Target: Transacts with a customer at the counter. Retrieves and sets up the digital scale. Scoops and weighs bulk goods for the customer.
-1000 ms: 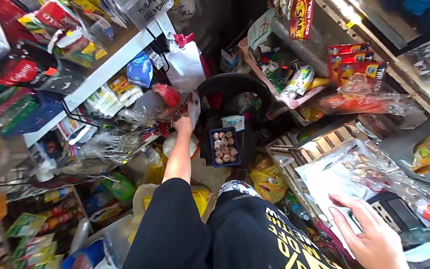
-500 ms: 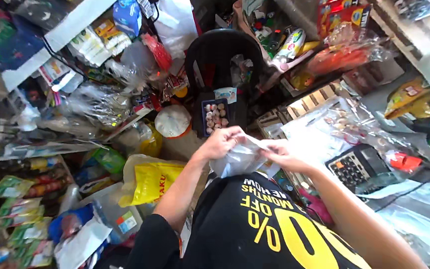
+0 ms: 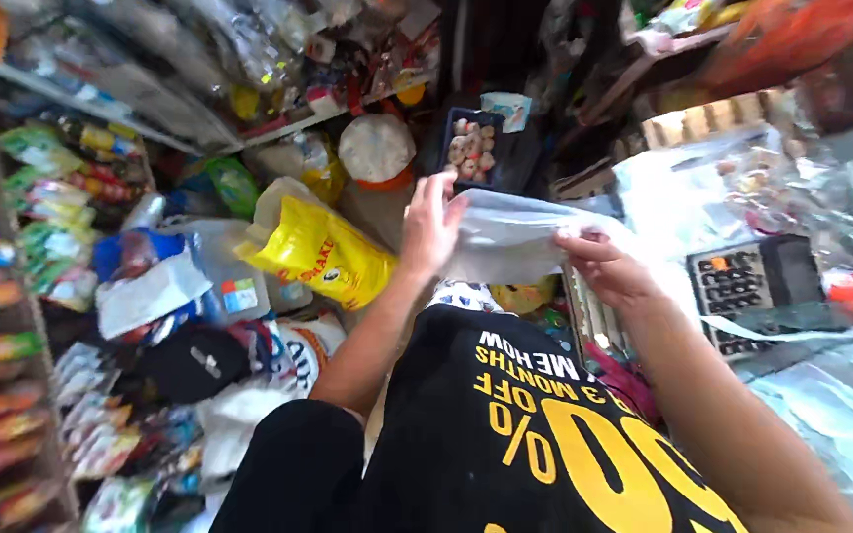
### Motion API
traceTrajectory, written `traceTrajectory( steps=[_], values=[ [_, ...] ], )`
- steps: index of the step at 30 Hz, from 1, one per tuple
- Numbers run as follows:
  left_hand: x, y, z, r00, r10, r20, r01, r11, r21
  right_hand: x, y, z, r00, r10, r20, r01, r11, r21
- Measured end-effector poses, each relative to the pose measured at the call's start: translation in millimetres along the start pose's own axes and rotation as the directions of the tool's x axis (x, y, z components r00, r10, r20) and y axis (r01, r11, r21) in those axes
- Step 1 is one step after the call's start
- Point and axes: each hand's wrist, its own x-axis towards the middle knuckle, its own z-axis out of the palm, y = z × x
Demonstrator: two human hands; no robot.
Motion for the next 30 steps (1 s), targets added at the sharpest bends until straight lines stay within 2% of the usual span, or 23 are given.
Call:
traceTrajectory(
  steps=[1, 2, 3, 4, 5, 6, 8, 10, 12, 14, 16, 18, 19, 20, 21, 22, 23, 24, 25, 26, 27, 29, 30],
  values=[
    [-18, 8, 4, 0.992, 0.018, -0.127, -0.01, 0.998, 0.06, -2, 8, 10, 0.996, 0.086, -0.026, -0.083, 0.991, 0.107],
    [-37, 20, 10, 0.982, 0.028, -0.186, -0.018, 0.998, 0.055, -1, 17, 20, 0.986, 0.166, -0.034, -0.156, 0.968, 0.198],
    [-55, 33, 17, 0.992, -0.012, -0.127, 0.01, 1.0, -0.016, -1, 25, 30, 0.975, 0.222, -0.003, -0.213, 0.941, 0.263],
    [-71, 43, 26, 0.997, -0.08, 0.007, 0.081, 0.989, -0.121, -3, 34, 38, 0.964, 0.26, 0.064, -0.267, 0.918, 0.294],
    [-82, 47, 33, 0.972, -0.169, 0.161, 0.202, 0.956, -0.214, -5, 40, 45, 0.945, 0.287, 0.154, -0.321, 0.903, 0.285],
    [-87, 46, 37, 0.938, -0.239, 0.25, 0.305, 0.913, -0.271, -7, 43, 52, 0.924, 0.309, 0.223, -0.361, 0.899, 0.248],
    [-90, 34, 31, 0.911, -0.295, 0.289, 0.382, 0.868, -0.317, -4, 49, 66, 0.912, 0.328, 0.248, -0.377, 0.907, 0.187],
    [-94, 12, 26, 0.933, -0.29, 0.215, 0.356, 0.836, -0.418, 1, 53, 77, 0.932, 0.309, 0.188, -0.338, 0.929, 0.152],
    [-100, -11, 15, 0.915, -0.361, 0.182, 0.396, 0.708, -0.585, 9, 55, 82, 0.96, 0.239, 0.143, -0.255, 0.961, 0.104],
    [-105, -30, -5, 0.858, -0.476, 0.195, 0.445, 0.499, -0.744, 19, 54, 85, 0.983, 0.157, 0.094, -0.166, 0.982, 0.095],
    [-106, -40, -23, 0.803, -0.56, 0.204, 0.445, 0.335, -0.831, 27, 50, 88, 0.979, 0.186, 0.08, -0.196, 0.97, 0.147],
    [-104, -40, -24, 0.782, -0.589, 0.204, 0.423, 0.261, -0.868, 26, 49, 96, 0.963, 0.251, 0.095, -0.263, 0.951, 0.163],
    [-103, -40, -21, 0.795, -0.577, 0.185, 0.408, 0.284, -0.868, 24, 51, 101, 0.965, 0.248, 0.091, -0.258, 0.958, 0.125],
    [-101, -41, -18, 0.826, -0.552, 0.119, 0.387, 0.4, -0.831, 23, 54, 106, 0.98, 0.191, 0.06, -0.193, 0.981, 0.021],
    [-99, -44, -15, 0.864, -0.504, 0.004, 0.352, 0.599, -0.719, 25, 57, 107, 0.998, 0.053, 0.017, -0.049, 0.987, -0.15],
    [-97, -51, -12, 0.902, -0.416, -0.12, 0.306, 0.809, -0.502, 32, 62, 102, 0.988, -0.156, -0.012, 0.139, 0.912, -0.385],
    [-96, -58, -13, 0.925, -0.32, -0.206, 0.273, 0.935, -0.224, 40, 64, 92, 0.936, -0.351, 0.027, 0.29, 0.726, -0.623],
    [-95, -67, -15, 0.933, -0.269, -0.238, 0.275, 0.961, -0.01, 48, 61, 81, 0.883, -0.454, 0.123, 0.368, 0.504, -0.782],
    [-95, -72, -19, 0.933, -0.281, -0.224, 0.312, 0.942, 0.12, 51, 56, 74, 0.859, -0.456, 0.235, 0.398, 0.305, -0.865],
    [-94, -75, -23, 0.932, -0.314, -0.181, 0.346, 0.919, 0.188, 52, 52, 71, 0.84, -0.399, 0.368, 0.455, 0.148, -0.878],
    [-93, -75, -24, 0.934, -0.335, -0.126, 0.355, 0.911, 0.21, 53, 53, 72, 0.781, -0.332, 0.528, 0.567, 0.025, -0.823],
    [-94, -70, -19, 0.956, -0.291, -0.048, 0.295, 0.942, 0.162, 60, 64, 79, 0.551, -0.253, 0.795, 0.789, -0.151, -0.595],
    [-96, -69, -15, 0.966, -0.257, -0.024, 0.257, 0.957, 0.131, 65, 67, 86, 0.476, -0.238, 0.847, 0.84, -0.163, -0.518]
  ],
)
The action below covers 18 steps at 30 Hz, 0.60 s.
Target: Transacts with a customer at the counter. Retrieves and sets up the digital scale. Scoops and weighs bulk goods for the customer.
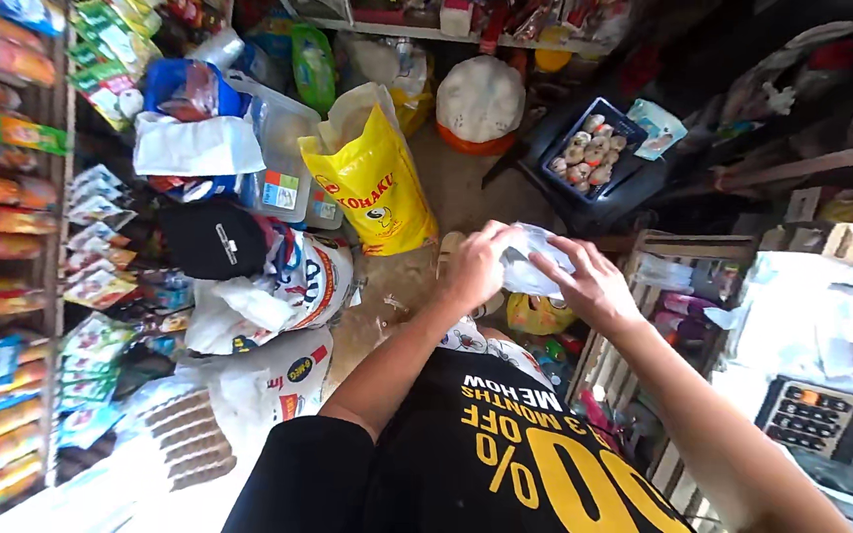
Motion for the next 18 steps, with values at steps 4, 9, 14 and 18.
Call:
traceTrajectory(
  steps=[4, 9, 14, 18],
  values=[
    [-12, -19, -8, 0.998, 0.012, 0.069, -0.012, 1.0, -0.003, 35, -3, -3, 0.945, 0.309, -0.105, -0.199, 0.8, 0.565],
    [-2, -90, -27, 0.936, 0.134, 0.326, 0.002, 0.923, -0.385, 89, -7, 4, 0.685, 0.668, 0.291, -0.566, 0.235, 0.791],
    [97, -236, -105, 0.917, -0.368, -0.15, 0.388, 0.912, 0.133, 142, 14, 40, 0.844, 0.437, 0.311, -0.518, 0.813, 0.266],
    [156, -348, -131, 0.814, -0.581, -0.019, 0.548, 0.757, 0.355, 216, 15, 88, 0.759, 0.413, 0.503, -0.568, 0.798, 0.203]
  ],
)
